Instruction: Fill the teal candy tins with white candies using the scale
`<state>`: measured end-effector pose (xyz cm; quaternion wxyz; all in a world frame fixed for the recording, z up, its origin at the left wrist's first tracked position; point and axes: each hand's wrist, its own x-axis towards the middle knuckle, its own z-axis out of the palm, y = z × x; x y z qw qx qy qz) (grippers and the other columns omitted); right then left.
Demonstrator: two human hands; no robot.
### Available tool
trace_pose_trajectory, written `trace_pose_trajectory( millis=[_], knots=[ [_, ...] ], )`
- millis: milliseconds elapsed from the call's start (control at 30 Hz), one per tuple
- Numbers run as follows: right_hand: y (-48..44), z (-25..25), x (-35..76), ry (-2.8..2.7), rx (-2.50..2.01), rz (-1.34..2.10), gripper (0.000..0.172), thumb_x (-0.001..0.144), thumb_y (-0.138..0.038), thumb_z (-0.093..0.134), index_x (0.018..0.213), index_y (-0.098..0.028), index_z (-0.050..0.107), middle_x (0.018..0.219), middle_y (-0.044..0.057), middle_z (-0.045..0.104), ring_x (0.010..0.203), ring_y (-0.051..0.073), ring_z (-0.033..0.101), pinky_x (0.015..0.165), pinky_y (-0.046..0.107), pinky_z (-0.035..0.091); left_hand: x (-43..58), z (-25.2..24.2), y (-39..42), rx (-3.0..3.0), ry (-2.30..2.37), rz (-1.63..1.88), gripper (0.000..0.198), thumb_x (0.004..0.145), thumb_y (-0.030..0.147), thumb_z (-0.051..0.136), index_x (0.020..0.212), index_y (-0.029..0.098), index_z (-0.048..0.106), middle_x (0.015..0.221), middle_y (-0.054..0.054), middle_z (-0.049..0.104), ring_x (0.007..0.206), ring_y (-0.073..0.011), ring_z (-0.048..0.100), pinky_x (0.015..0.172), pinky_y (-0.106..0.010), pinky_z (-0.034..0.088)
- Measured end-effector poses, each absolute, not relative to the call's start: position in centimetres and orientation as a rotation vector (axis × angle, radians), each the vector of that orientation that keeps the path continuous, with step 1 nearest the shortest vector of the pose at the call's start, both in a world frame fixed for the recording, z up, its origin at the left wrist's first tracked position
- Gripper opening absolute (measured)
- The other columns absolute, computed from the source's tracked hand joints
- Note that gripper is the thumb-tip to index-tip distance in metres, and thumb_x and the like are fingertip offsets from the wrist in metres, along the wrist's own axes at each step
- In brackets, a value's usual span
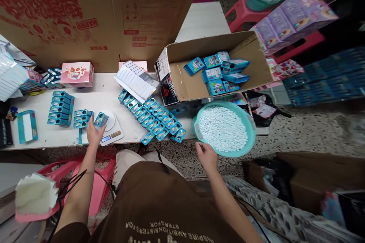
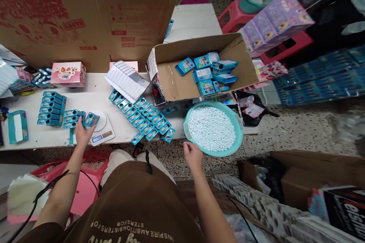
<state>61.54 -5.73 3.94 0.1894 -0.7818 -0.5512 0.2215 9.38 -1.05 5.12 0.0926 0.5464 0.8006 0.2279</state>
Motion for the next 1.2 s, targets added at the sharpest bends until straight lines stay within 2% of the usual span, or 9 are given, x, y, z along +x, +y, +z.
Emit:
trace_pose_trajectory(
  millis=[100,233,367,500,567,700,900,1067,1200],
  knots=[
    [-4.9,3.7,63.1,-1.505,-2.205,0.491,0.044,0.080,-0.052,0.040,0.082,-0.015,0.064,0.081,0.013,0.061,0.077,0.024,0.053,0.078,0.039,0.042,10.6,5.6,-4.1,1.509,2.500,0.772,0.078,0.075,0.047,0.060,0.137,0.010,0.030,0.132,-0.020,0.044,0.126,-0.0307,0.038,0.106,-0.045,0.029],
    [-2.7,2.4,66.9,-1.300,-2.300,0.246,0.045,0.078,-0.049,0.045,0.093,-0.010,0.061,0.091,0.019,0.058,0.098,0.032,0.048,0.089,0.049,0.035,12.6,5.5,-8.9,1.260,2.599,0.793,0.069,0.077,0.046,0.057,0.133,0.011,0.035,0.126,-0.019,0.048,0.123,-0.0286,0.042,0.104,-0.045,0.031],
    [-0.4,0.2,69.6,-1.002,-2.502,0.282,0.051,0.074,-0.051,0.052,0.099,-0.007,0.058,0.100,0.025,0.054,0.107,0.040,0.042,0.094,0.056,0.029,14.0,5.5,-11.8,0.994,2.678,0.807,0.064,0.078,0.046,0.056,0.130,0.012,0.038,0.121,-0.019,0.051,0.118,-0.0275,0.046,0.102,-0.045,0.034],
    [0.6,-1.0,69.9,-1.046,-2.523,0.310,0.059,0.070,-0.051,0.058,0.106,-0.005,0.053,0.108,0.028,0.050,0.111,0.043,0.040,0.095,0.059,0.028,14.9,6.5,-12.9,0.963,2.729,0.848,0.060,0.078,0.044,0.055,0.127,0.013,0.041,0.118,-0.017,0.054,0.113,-0.0253,0.050,0.101,-0.044,0.035],
    [0.7,-1.2,69.8,-1.052,-2.484,0.314,0.057,0.071,-0.051,0.058,0.106,-0.006,0.053,0.109,0.027,0.049,0.110,0.042,0.040,0.095,0.058,0.029,15.2,7.0,-13.2,1.001,2.736,0.862,0.059,0.078,0.044,0.055,0.126,0.013,0.042,0.118,-0.017,0.054,0.113,-0.0247,0.050,0.101,-0.043,0.036],
    [0.8,-1.3,69.7,-1.083,-2.407,0.340,0.045,0.075,-0.051,0.053,0.099,-0.013,0.052,0.104,0.021,0.050,0.108,0.039,0.043,0.094,0.057,0.031,15.5,7.4,-13.7,1.038,2.745,0.847,0.057,0.078,0.044,0.055,0.125,0.013,0.044,0.116,-0.016,0.055,0.111,-0.0241,0.052,0.100,-0.042,0.037],
    [1.3,-1.8,69.8,-1.071,-2.435,0.429,0.034,0.078,-0.048,0.049,0.089,-0.015,0.052,0.096,0.016,0.052,0.095,0.032,0.050,0.083,0.050,0.040,15.5,7.4,-13.1,1.100,2.747,0.815,0.051,0.078,0.042,0.054,0.120,0.014,0.049,0.112,-0.014,0.058,0.107,-0.0236,0.054,0.098,-0.042,0.038],
    [1.7,-1.9,70.6,-1.012,-2.439,0.446,0.028,0.077,-0.045,0.047,0.073,-0.018,0.051,0.075,0.011,0.055,0.082,0.028,0.053,0.077,0.045,0.041,15.7,8.0,-11.9,1.186,2.723,0.778,0.045,0.079,0.042,0.052,0.114,0.014,0.052,0.110,-0.013,0.059,0.108,-0.0246,0.053,0.098,-0.042,0.039],
    [2.0,-1.7,71.8,-1.044,-2.375,0.471,0.029,0.078,-0.044,0.040,0.058,-0.024,0.037,0.057,0.006,0.046,0.076,0.028,0.052,0.073,0.045,0.040,15.8,8.8,-11.5,1.228,2.713,0.728,0.041,0.080,0.042,0.051,0.110,0.015,0.055,0.108,-0.013,0.060,0.108,-0.0260,0.053,0.098,-0.043,0.038]
  ],
)
